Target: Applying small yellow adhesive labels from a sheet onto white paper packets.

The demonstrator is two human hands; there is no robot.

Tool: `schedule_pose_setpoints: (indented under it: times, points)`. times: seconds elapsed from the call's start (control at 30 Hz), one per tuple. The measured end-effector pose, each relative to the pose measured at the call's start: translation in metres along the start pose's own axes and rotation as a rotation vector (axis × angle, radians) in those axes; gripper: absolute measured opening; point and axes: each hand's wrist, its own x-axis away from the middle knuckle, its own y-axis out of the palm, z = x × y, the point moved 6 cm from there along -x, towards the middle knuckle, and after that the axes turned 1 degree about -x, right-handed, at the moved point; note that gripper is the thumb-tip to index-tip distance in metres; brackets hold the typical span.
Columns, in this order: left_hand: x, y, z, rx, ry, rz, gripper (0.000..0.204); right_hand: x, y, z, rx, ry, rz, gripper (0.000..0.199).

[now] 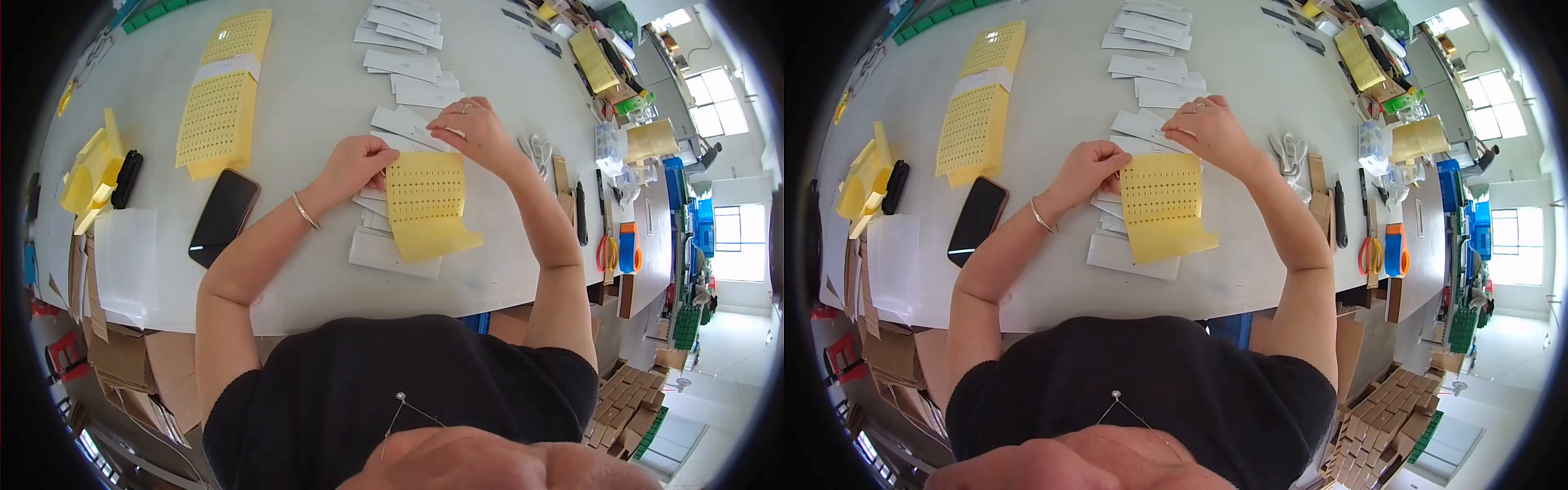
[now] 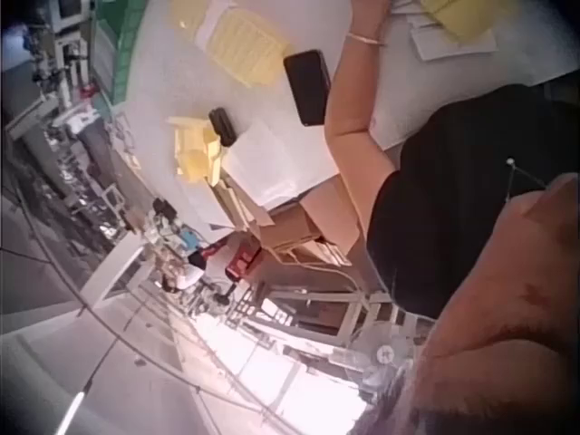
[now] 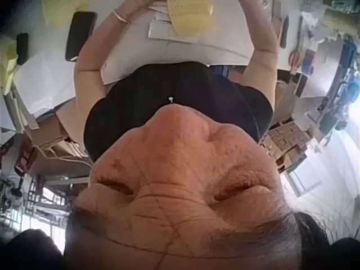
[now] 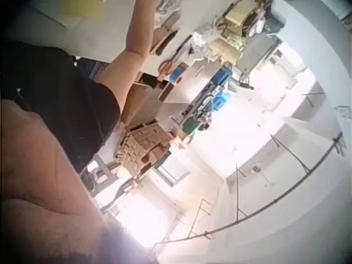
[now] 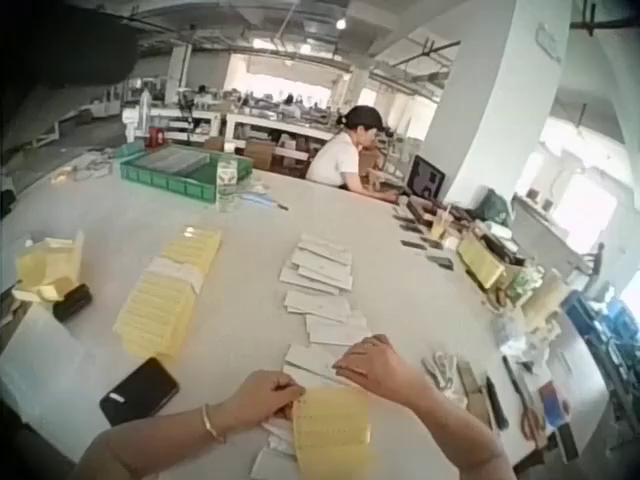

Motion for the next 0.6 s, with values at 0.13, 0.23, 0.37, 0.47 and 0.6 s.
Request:
schedule_pose_setpoints:
  times: [0.13,0.23,0.37,0.47,0.6]
  points:
    - [0.0,0.001,-0.001,0.024,0.014,0.002,0.029,0.003,0.007,-0.03,-0.288,-0.047,0.1,0.01]
    - [0.001,0.004,0.001,0.045,0.006,0.001,0.028,0.005,0.012,-0.041,-0.267,-0.112,0.181,0.008]
    - [0.001,0.005,0.0,0.029,-0.002,-0.01,0.028,0.008,0.014,-0.05,-0.171,-0.19,0.261,0.007]
    - [0.0,0.004,-0.002,0.052,-0.016,-0.001,0.028,0.009,0.009,-0.056,-0.124,-0.256,0.291,0.006]
    - [0.001,0.002,-0.002,0.054,-0.008,0.015,0.027,-0.004,0.002,-0.018,-0.249,-0.112,0.296,0.005]
